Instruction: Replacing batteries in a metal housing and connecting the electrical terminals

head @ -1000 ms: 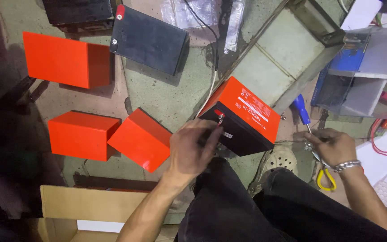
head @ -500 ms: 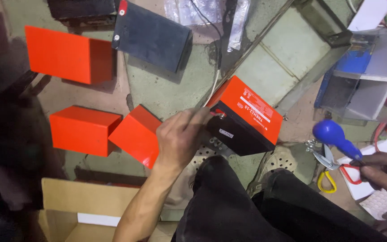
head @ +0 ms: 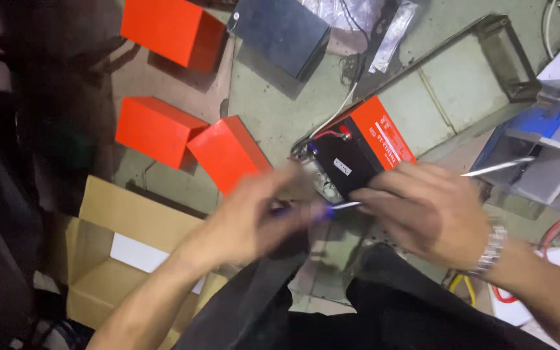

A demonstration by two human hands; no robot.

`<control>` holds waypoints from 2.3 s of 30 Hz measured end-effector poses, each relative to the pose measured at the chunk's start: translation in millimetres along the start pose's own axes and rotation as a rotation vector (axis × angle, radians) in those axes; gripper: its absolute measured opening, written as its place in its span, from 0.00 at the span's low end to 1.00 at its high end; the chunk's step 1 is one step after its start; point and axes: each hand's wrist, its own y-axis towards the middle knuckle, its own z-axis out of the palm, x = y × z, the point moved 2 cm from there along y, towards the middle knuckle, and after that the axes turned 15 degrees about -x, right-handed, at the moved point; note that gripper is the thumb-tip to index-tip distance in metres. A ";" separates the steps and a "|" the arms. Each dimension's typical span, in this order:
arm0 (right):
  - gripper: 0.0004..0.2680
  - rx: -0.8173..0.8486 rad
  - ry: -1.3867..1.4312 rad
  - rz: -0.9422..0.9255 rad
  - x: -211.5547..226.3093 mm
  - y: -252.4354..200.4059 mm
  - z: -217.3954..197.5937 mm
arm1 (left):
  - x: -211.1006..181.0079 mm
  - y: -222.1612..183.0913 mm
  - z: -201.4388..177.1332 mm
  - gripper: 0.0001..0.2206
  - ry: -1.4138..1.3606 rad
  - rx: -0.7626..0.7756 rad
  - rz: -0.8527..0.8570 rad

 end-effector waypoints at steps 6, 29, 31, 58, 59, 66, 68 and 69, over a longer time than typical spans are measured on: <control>0.10 -0.372 0.305 -0.102 10.3 14.3 22.0 | 32.5 -85.3 -9.4 0.14 0.044 -0.048 -0.201; 0.05 0.320 0.603 0.733 -102.1 69.5 89.2 | 28.6 -89.6 -49.7 0.12 0.395 -0.219 -0.367; 0.05 0.309 0.738 0.781 -101.6 69.4 85.5 | 29.9 -90.7 -50.5 0.10 0.375 -0.227 -0.373; 0.05 0.194 0.717 0.645 -101.8 60.8 87.5 | -10.7 -63.7 -81.7 0.19 0.450 -0.005 -0.560; 0.05 0.187 0.719 0.643 -100.3 61.9 86.5 | -20.8 -61.7 -74.6 0.19 0.456 -0.006 -0.556; 0.05 0.158 0.724 0.694 -99.4 59.7 85.8 | -67.8 -56.6 -45.1 0.17 0.835 -0.251 -0.133; 0.05 0.154 0.734 0.681 -99.8 59.5 85.7 | -64.1 -61.7 -45.3 0.13 0.889 -0.284 -0.204; 0.05 0.149 0.740 0.679 -99.8 58.9 85.8 | -63.0 -62.0 -45.9 0.15 0.859 -0.264 -0.034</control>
